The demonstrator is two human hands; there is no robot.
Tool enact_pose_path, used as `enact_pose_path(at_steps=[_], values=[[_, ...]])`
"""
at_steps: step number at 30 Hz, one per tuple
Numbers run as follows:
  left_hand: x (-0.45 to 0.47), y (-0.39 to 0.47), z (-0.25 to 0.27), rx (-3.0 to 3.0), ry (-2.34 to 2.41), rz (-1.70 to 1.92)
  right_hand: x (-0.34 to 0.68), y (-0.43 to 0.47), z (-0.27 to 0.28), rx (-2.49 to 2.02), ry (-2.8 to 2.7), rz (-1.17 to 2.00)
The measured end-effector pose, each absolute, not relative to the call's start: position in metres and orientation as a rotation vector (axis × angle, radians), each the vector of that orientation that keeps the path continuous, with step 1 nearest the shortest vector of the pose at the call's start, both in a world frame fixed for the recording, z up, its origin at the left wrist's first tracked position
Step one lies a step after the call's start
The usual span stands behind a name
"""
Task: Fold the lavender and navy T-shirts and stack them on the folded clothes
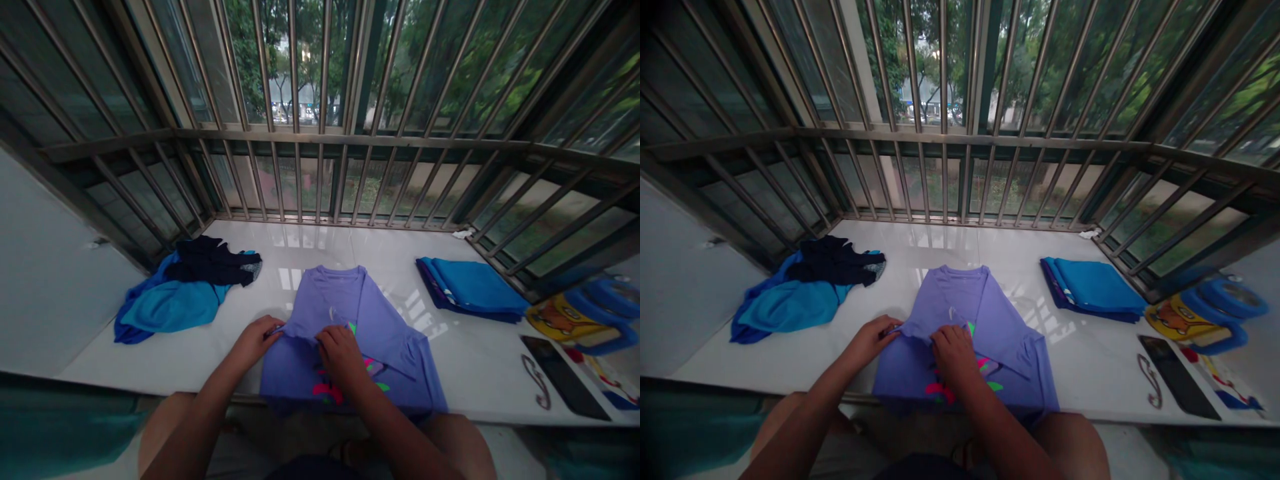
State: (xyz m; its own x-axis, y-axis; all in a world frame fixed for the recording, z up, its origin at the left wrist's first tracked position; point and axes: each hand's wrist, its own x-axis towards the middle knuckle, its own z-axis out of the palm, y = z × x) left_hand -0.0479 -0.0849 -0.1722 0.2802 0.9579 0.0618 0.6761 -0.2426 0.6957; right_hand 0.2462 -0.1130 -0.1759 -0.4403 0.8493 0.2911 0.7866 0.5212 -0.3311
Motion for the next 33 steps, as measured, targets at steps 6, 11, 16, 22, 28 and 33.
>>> enact_pose_path(at_steps=[6,11,16,22,28,33], values=[[-0.071,-0.090,-0.170,2.106,1.359,0.688,0.264,-0.119,-0.176,-1.170,-2.518,0.291],[-0.073,-0.093,-0.176,2.229,1.382,0.618,0.275,-0.111,-0.174,-1.445,-2.313,0.211],[-0.073,-0.095,-0.176,2.314,1.513,0.472,0.275,-0.093,-0.165,-1.761,-2.250,0.152],[-0.045,-0.089,-0.167,2.297,1.742,0.612,0.268,-0.078,-0.156,-1.948,-2.304,0.192],[0.024,-0.053,-0.174,2.450,1.629,0.672,0.266,-0.080,-0.152,-1.958,-2.282,0.169],[0.054,-0.031,-0.189,2.462,1.677,0.427,0.290,-0.088,-0.161,-1.835,-2.230,0.091]])
